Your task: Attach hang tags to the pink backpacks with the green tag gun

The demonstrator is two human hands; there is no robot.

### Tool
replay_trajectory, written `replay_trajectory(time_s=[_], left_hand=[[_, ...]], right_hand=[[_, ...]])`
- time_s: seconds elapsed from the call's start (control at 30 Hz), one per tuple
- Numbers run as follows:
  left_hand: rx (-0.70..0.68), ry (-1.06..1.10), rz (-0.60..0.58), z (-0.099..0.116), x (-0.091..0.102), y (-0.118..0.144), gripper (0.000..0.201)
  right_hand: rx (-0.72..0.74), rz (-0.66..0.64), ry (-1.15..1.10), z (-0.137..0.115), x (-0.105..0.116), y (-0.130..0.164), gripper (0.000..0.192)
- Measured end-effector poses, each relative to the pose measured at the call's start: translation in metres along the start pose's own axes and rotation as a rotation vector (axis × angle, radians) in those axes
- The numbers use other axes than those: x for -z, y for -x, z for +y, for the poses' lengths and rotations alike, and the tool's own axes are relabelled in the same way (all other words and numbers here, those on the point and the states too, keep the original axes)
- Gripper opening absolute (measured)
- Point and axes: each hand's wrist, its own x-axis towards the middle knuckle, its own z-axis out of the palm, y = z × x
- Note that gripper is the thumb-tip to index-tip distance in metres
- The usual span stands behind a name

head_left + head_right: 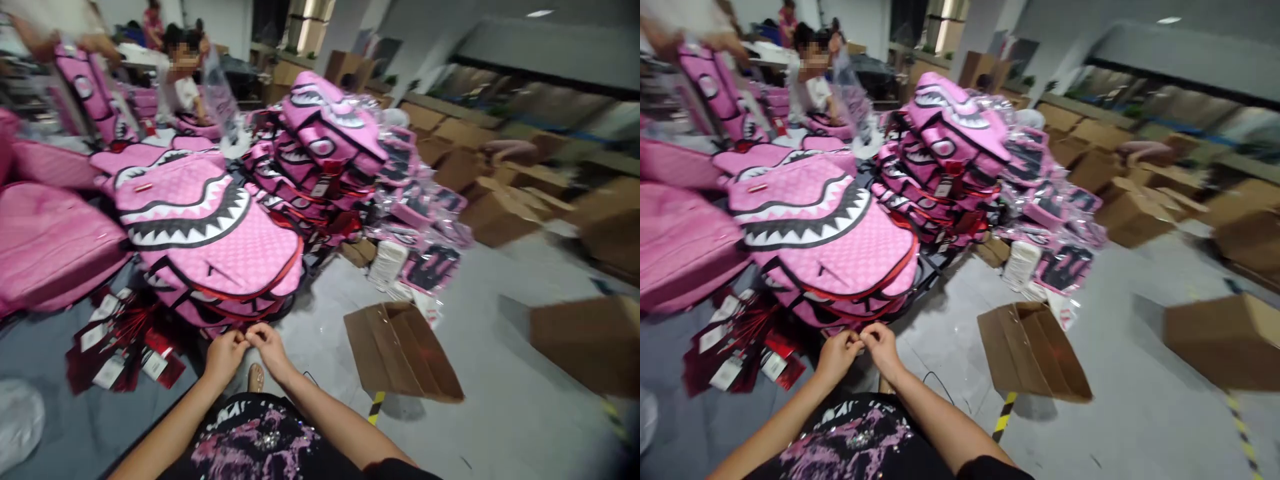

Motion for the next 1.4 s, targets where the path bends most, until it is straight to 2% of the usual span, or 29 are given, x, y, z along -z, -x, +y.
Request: replay_trajectory(time_s=[0.13, 0.23, 0.37, 0.63, 0.77, 1.13, 1.4], left_hand=[[0.044, -0.012, -0.029, 0.012, 0.004, 0.002, 0.022], [0.113, -0.025, -0.002, 0.017, 0.006, 0.004, 0.018], [0.112, -0.001, -0.041, 0.02, 0.004, 0.005, 0.02], [0.107, -0.007, -0.061, 0.017, 0.003, 0.001, 0.021], [0.135, -0.011, -0.033, 0.014, 0.004, 0.001, 0.018], [0.097, 0.007, -0.097, 0.01, 0.01, -0.002, 0.017], [0.083, -0.035, -0.129, 0.007, 0.013, -0.005, 0.018]], right_hand=[[-0.042, -0.041, 0.03, 0.002, 0.006, -0.002, 0.028], [-0.062, -0.054, 0.068, 0.004, 0.009, 0.0, 0.032], [-0.055, -0.039, 0.111, 0.004, 0.011, 0.002, 0.035], [-0.073, -0.043, 0.138, 0.003, 0.011, -0.003, 0.035], [-0.079, -0.045, 0.158, 0.005, 0.01, -0.004, 0.036], [-0.076, -0.033, 0.206, 0.013, 0.015, -0.007, 0.038], [-0.086, 0.009, 0.217, 0.014, 0.011, -0.008, 0.044]])
